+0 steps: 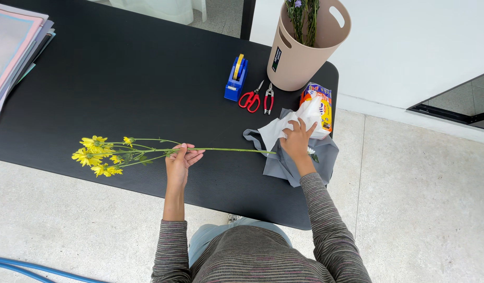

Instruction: The person takes flower stems out of a bucket and wipes the lower part of each stem with a white tissue. They place the cleaned stems on the table, handling yellow flowers and purple flowers.

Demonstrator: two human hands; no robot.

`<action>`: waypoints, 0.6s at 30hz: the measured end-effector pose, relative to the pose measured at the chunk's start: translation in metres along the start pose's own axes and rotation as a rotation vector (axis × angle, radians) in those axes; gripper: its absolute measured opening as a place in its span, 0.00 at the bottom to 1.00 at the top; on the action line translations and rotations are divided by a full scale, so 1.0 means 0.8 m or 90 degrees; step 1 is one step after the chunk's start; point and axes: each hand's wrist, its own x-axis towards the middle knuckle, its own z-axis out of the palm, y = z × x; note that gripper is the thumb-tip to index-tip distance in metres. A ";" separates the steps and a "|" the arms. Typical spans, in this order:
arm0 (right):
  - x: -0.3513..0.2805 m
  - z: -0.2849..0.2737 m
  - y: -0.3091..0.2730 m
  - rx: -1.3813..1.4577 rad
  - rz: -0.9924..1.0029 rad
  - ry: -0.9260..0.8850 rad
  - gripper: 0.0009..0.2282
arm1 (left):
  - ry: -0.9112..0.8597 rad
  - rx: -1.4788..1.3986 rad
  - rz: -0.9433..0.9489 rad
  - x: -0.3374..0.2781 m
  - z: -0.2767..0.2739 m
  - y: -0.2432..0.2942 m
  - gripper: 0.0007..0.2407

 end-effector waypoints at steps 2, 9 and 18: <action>0.012 -0.010 -0.010 0.223 0.081 -0.001 0.06 | 0.007 0.013 0.004 -0.001 -0.001 0.001 0.10; 0.042 -0.116 -0.074 0.686 0.185 -0.011 0.11 | 0.034 -0.011 0.029 -0.009 -0.024 0.022 0.10; 0.046 -0.154 -0.178 1.170 0.057 -0.329 0.09 | -0.011 0.054 0.088 -0.043 -0.060 0.099 0.11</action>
